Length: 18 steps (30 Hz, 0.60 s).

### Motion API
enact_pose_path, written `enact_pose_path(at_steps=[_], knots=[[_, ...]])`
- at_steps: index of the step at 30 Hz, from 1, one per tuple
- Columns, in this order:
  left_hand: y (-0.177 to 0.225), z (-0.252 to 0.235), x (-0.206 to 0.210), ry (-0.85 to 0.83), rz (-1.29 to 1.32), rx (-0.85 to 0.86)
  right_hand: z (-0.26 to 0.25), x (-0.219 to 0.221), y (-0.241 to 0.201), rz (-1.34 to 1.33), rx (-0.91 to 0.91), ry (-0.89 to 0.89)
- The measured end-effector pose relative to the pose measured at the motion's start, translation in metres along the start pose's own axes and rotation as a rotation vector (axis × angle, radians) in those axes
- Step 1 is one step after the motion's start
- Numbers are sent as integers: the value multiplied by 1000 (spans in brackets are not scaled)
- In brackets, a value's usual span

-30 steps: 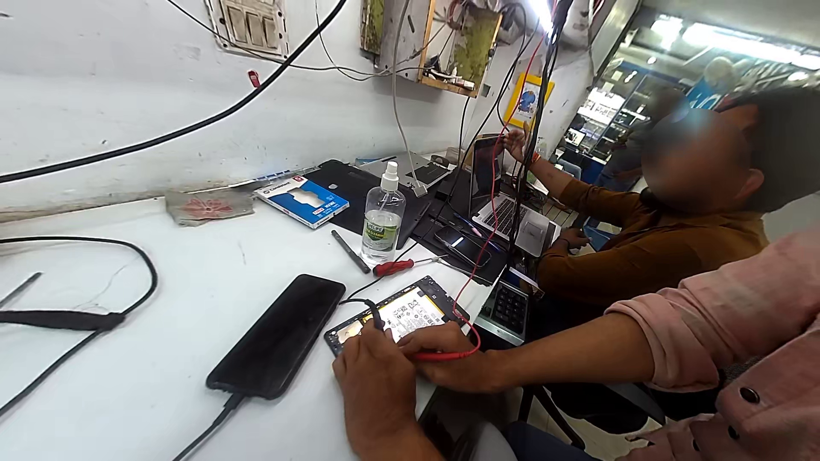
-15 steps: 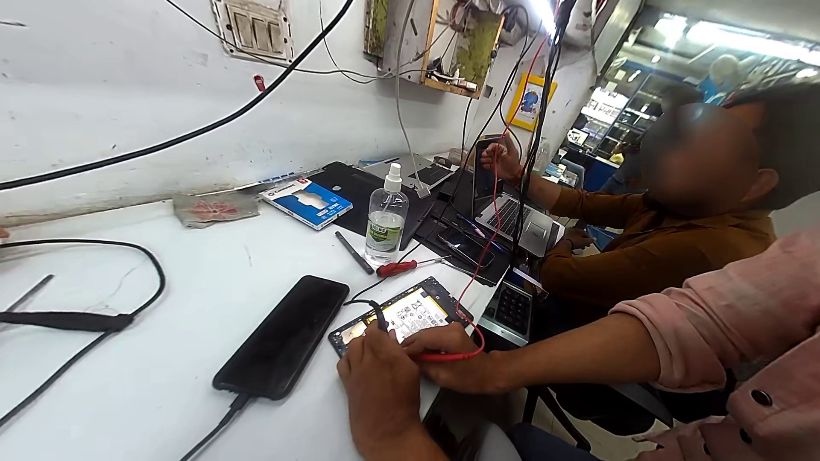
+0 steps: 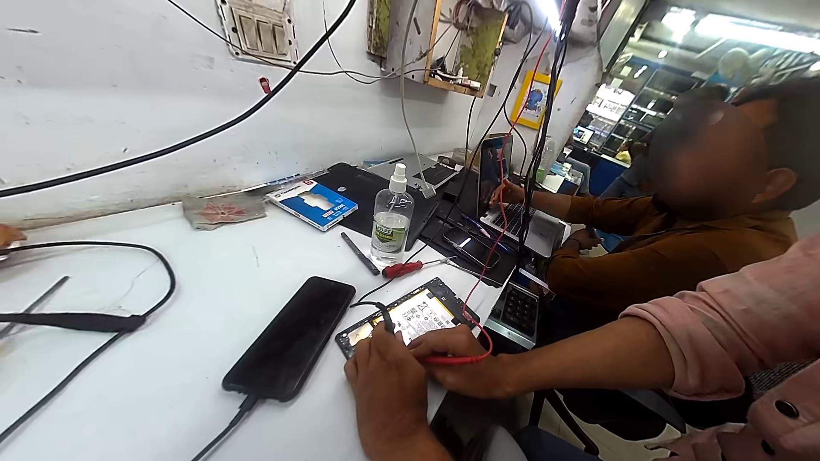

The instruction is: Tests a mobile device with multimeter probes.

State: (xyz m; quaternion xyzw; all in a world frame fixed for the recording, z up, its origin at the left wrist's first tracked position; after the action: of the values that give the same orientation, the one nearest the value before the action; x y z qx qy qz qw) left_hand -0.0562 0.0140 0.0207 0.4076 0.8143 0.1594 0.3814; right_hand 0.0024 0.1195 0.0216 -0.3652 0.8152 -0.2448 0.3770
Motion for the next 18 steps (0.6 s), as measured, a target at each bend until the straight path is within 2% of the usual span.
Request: enact_pose_path(at_steps=[18], knots=[[0,2,-1,59,-23,37,4,0,-1,-13,-8,18]])
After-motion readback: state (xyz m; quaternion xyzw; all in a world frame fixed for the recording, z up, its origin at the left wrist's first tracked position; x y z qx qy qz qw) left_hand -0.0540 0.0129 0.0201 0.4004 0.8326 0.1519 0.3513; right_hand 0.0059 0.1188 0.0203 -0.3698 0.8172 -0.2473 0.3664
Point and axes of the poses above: each hand's wrist, its own z-axis away from the middle knuckle, its own x-axis out of the palm, y = z × x, the point moved 6 cm from there along -z, towards the middle knuckle, and after that the axes turned 14 degrees about y, right-handed, at the moved point
